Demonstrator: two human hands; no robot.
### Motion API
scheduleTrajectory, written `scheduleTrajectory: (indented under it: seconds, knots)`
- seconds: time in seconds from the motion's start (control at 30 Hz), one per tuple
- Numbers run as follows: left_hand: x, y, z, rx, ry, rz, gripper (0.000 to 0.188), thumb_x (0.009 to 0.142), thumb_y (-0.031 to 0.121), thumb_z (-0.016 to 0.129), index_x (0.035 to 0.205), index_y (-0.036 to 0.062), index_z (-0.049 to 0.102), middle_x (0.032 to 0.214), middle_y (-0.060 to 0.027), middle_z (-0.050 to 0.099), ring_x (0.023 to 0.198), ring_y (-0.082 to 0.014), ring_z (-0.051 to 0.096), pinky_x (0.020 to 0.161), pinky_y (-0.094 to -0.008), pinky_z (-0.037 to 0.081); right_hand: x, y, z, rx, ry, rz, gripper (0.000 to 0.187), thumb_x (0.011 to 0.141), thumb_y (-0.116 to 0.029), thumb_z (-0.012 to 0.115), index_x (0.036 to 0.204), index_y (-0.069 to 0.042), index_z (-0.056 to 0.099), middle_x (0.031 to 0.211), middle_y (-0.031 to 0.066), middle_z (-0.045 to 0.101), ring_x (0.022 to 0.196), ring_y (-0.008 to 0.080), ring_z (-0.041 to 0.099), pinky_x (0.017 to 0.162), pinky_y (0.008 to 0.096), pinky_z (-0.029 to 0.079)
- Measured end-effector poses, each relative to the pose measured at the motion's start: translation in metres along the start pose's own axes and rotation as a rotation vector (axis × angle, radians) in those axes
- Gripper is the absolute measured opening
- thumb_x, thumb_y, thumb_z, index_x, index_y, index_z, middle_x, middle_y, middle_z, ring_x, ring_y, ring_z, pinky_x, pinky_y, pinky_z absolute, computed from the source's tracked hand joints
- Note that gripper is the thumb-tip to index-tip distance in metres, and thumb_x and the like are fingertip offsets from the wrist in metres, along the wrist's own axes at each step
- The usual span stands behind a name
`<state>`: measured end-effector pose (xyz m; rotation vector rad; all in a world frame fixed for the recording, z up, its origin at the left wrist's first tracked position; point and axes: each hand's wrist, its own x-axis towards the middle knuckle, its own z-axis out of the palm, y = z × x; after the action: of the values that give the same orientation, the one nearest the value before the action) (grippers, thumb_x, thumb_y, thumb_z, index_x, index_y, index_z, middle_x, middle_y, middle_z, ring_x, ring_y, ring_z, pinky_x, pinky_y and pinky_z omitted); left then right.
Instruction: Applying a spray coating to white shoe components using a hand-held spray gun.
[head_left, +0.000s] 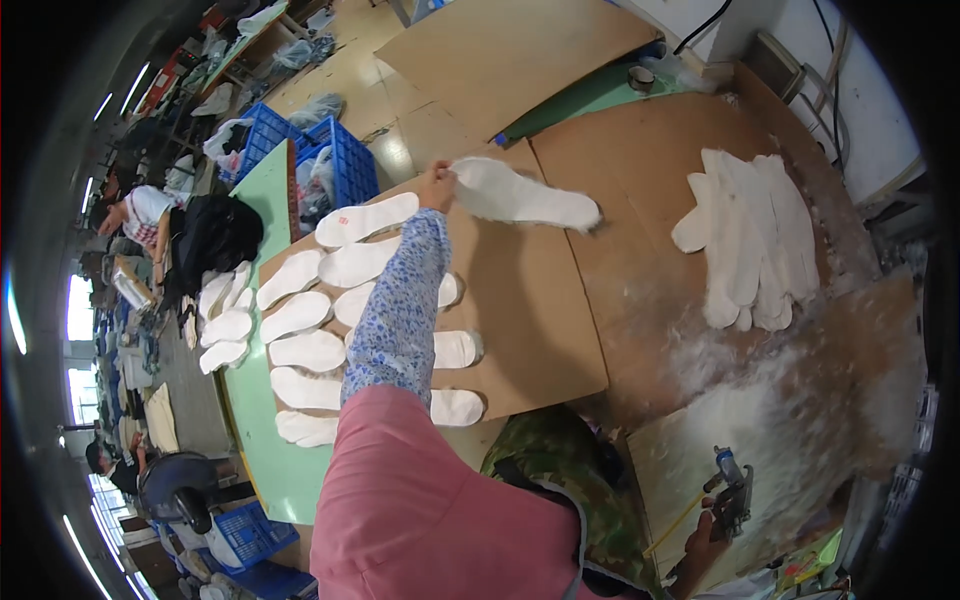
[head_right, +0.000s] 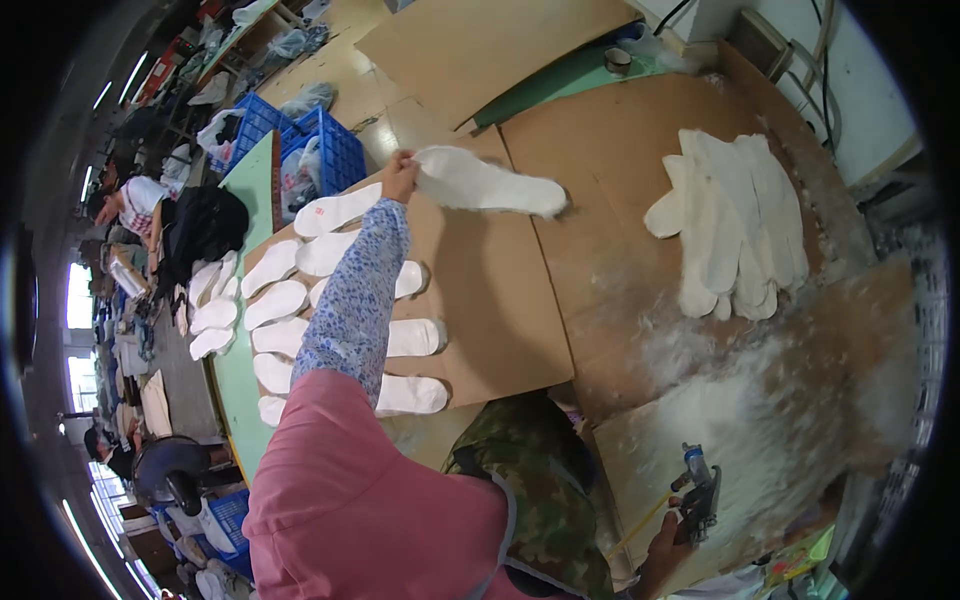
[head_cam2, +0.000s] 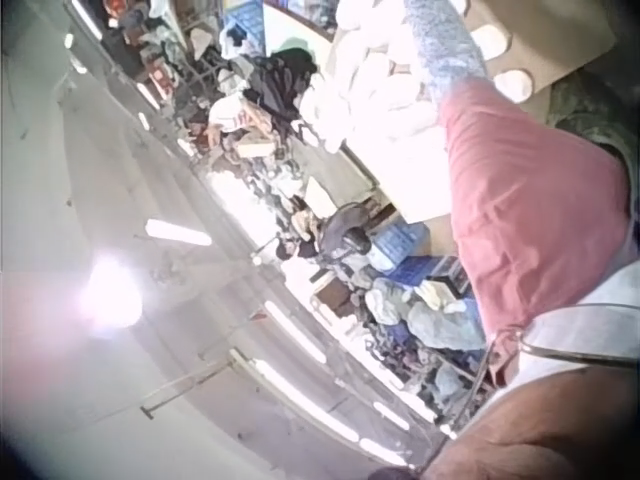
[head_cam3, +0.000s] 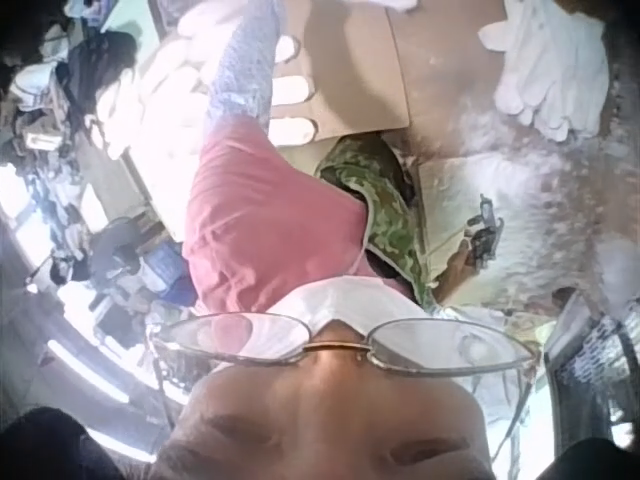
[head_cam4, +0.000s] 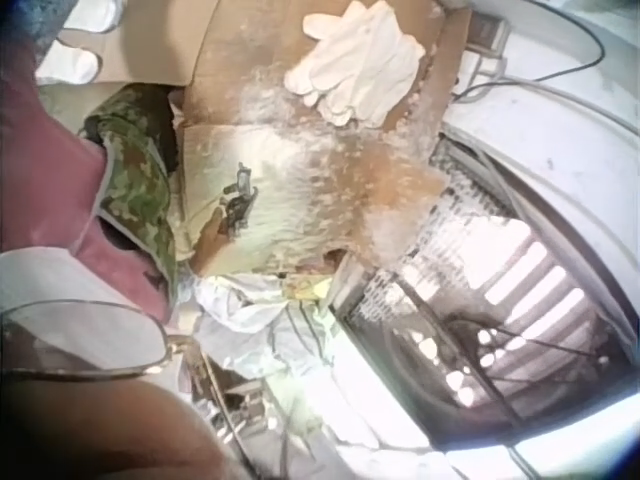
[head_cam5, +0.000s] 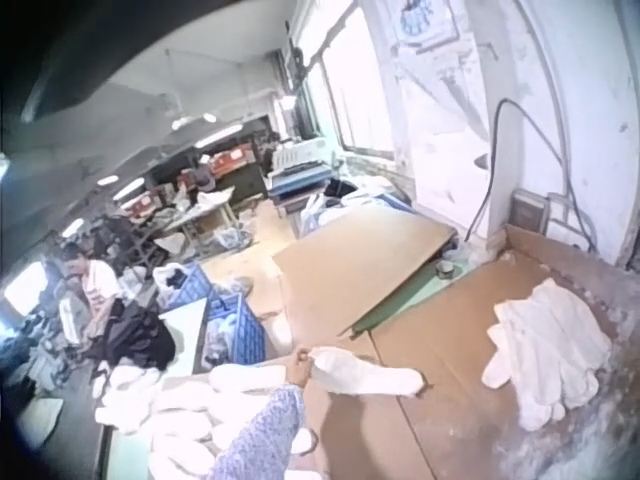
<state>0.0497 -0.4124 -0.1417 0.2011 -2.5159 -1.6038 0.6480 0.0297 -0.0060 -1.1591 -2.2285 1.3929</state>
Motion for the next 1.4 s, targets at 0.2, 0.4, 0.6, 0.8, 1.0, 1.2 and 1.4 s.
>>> scheduleTrajectory:
  seconds: [0.2, 0.4, 0.6, 0.8, 1.0, 1.2, 1.4]
  knots:
    - [0.052, -0.043, -0.026, 0.158, 0.233, -0.112, 0.023, 0.082, 0.01, 0.057, 0.103, 0.0073, 0.066, 0.093, -0.0161, 0.069, 0.092, -0.0286, 0.066, 0.084, -0.0367, 0.05, -0.007, 0.006, 0.008, -0.027, 0.031, 0.007, 0.036, 0.088, -0.011, 0.059, 0.123, -0.003, 0.056, 0.099, 0.0033, 0.065, 0.042, 0.0012, 0.034, 0.037, 0.0184, 0.024]
    - [0.055, -0.038, -0.054, 0.544, 0.202, -0.116, 0.03, 0.079, 0.008, 0.053, 0.103, 0.0104, 0.069, 0.104, -0.0192, 0.068, 0.103, -0.0337, 0.063, 0.091, -0.04, 0.048, -0.005, 0.006, 0.017, -0.041, 0.021, 0.045, 0.035, 0.088, -0.011, 0.058, 0.123, -0.003, 0.057, 0.095, 0.002, 0.064, 0.043, 0.001, 0.033, 0.038, 0.0187, 0.024]
    - [0.042, -0.003, -0.032, 0.691, 0.669, 0.121, 0.033, 0.075, 0.002, 0.058, 0.108, 0.006, 0.063, 0.091, -0.0153, 0.062, 0.092, -0.0336, 0.062, 0.088, -0.0435, 0.048, -0.013, -0.004, 0.02, 0.039, 0.018, -0.005, 0.034, 0.089, -0.01, 0.057, 0.122, -0.003, 0.057, 0.091, 0.0006, 0.063, 0.044, 0.0009, 0.033, 0.039, 0.019, 0.023]
    - [-0.01, 0.081, 0.108, -0.217, -0.379, 0.241, 0.024, 0.092, 0.0, 0.048, 0.111, 0.0007, 0.062, 0.091, -0.0066, 0.064, 0.08, -0.0132, 0.06, 0.072, -0.0268, 0.051, -0.025, -0.044, 0.022, -0.026, 0.098, 0.361, 0.028, 0.088, -0.011, 0.058, 0.116, -0.004, 0.061, 0.084, -0.0048, 0.06, 0.051, 0.0009, 0.031, 0.045, 0.0205, 0.024]
    - [-0.091, 0.176, 0.281, -0.387, -0.86, 0.315, 0.019, 0.092, 0.006, 0.052, 0.108, 0.0039, 0.063, 0.088, -0.0026, 0.065, 0.075, -0.0095, 0.059, 0.068, -0.023, 0.046, -0.032, -0.07, 0.02, -0.022, 0.12, 0.369, 0.038, 0.086, -0.004, 0.059, 0.123, -0.001, 0.055, 0.102, 0.0035, 0.066, 0.071, 0.0063, 0.052, 0.061, 0.0229, 0.041]
    - [-0.087, 0.252, 0.401, 0.305, -0.211, 0.902, 0.02, 0.088, 0.009, 0.053, 0.106, 0.0107, 0.062, 0.116, -0.0132, 0.06, 0.108, -0.0289, 0.057, 0.087, -0.0429, 0.047, -0.065, -0.061, 0.013, 0.051, 0.332, 0.334, 0.032, 0.085, 0.0, 0.057, 0.117, 0.002, 0.058, 0.096, 0.0038, 0.065, 0.074, 0.0101, 0.055, 0.065, 0.0257, 0.044]
    - [-0.021, 0.245, 0.458, 0.766, -0.535, 0.477, 0.042, 0.084, 0.027, 0.055, 0.126, 0.0217, 0.056, 0.124, -0.0153, 0.059, 0.117, -0.0318, 0.055, 0.098, -0.0473, 0.043, -0.091, -0.053, -0.001, 0.106, 0.446, 0.432, 0.03, 0.084, 0.003, 0.06, 0.114, 0.006, 0.058, 0.102, 0.0073, 0.065, 0.089, 0.0112, 0.058, 0.078, 0.0252, 0.045]
